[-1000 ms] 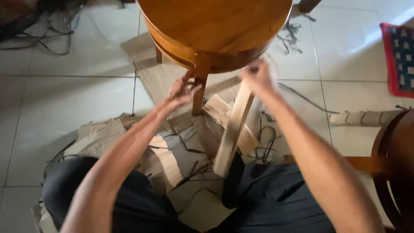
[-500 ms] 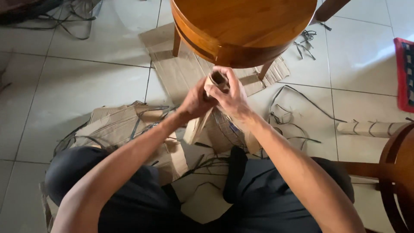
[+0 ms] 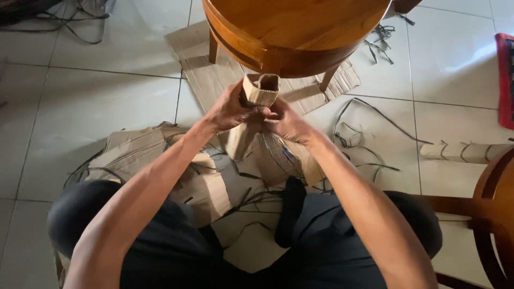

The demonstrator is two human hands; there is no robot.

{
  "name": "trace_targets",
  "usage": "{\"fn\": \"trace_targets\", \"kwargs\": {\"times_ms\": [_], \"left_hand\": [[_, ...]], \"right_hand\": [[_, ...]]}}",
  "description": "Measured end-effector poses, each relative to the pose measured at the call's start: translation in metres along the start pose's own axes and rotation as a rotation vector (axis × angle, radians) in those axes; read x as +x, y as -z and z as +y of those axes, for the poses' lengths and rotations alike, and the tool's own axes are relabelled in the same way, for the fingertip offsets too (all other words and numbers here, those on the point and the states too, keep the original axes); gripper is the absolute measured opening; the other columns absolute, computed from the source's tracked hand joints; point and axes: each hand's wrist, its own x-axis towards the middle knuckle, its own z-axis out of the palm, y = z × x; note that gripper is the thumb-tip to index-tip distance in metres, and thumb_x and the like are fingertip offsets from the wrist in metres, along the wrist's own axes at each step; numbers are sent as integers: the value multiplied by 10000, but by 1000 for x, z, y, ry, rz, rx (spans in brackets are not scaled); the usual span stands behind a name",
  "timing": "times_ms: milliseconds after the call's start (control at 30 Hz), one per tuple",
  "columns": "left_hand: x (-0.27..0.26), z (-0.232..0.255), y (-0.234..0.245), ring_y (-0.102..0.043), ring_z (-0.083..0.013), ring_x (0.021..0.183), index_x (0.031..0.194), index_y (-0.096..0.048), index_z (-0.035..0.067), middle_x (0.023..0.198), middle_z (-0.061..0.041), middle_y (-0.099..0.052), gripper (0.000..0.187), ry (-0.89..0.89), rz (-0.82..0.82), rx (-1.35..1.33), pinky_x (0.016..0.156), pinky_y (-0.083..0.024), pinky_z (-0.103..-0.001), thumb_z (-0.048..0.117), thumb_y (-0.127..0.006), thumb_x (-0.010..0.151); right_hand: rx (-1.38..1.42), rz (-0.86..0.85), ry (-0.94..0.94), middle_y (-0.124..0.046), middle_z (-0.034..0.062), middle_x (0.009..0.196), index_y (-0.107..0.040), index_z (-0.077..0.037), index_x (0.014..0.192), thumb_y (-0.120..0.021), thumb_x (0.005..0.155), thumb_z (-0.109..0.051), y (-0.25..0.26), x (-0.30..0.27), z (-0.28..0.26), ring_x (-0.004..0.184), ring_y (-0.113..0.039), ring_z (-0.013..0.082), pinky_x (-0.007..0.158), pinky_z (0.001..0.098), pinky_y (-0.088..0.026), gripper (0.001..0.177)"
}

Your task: Wrap a wooden table leg with cardboard and secure it with plastic ties

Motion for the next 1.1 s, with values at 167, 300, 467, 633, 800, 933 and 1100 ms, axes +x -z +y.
{"fn": "trace_targets", "kwargs": {"times_ms": [167,300,467,633,800,933,1100], "left_hand": [[1,-2,6,-676,-430,1039,1247,-601,109,1085,-208,-688,744,20,154,261,836,-523,-508,368,-985,664],[-9,-13,14,-680,-278,1090,1214,-651,216,1130,-64,-717,637,24,148,237,909,-530,-396,377,-985,696],[-25,2,19,-694,-366,1067,1181,-666,134,1108,-150,-740,626,257,60,280,869,-534,-519,407,-934,685],[-18,-25,26,-675,-313,932,1050,-645,111,961,-122,-700,603,326,141,289,833,-520,-481,458,-959,670],[-4,-49,34,-657,-257,1006,1148,-679,166,1070,-82,-693,607,117,171,112,940,-506,-384,282,-1008,651],[7,-60,34,-678,-362,1050,1092,-540,51,1255,-233,-540,201,366,-63,-736,816,-694,-408,-28,-629,930],[-5,-52,20,-690,-222,1012,1138,-660,141,1033,-69,-729,526,-70,-67,104,860,-537,-365,300,-952,731]], "right_hand": [[-1423,132,-332,-522,240,1477,-510,-162,1477,-697,858,-299,95,2,219,1370,-449,542,1104,699,-344,661],[-1412,-26,-322,-454,347,1507,-545,11,1438,-647,885,-294,28,-20,237,1414,-374,565,1211,645,-231,639],[-1476,147,-117,-627,219,1288,-716,-33,1231,-728,778,-455,48,-85,394,1252,-549,446,1064,600,-429,619],[-1218,99,-1044,-468,145,1391,-517,-120,1328,-572,925,-400,80,-113,303,1333,-430,388,1098,586,-341,494],[-1289,266,-1063,-750,187,961,-808,-121,951,-642,800,-426,105,-125,311,997,-713,452,853,609,-542,378],[-1337,551,-509,-357,289,1519,-397,31,1468,-714,871,-448,22,-56,185,1407,-369,455,1130,575,-306,828],[-479,430,-24,-598,205,1356,-522,-168,1452,-807,839,-377,-19,-8,112,1296,-545,407,1031,558,-441,708]]}}
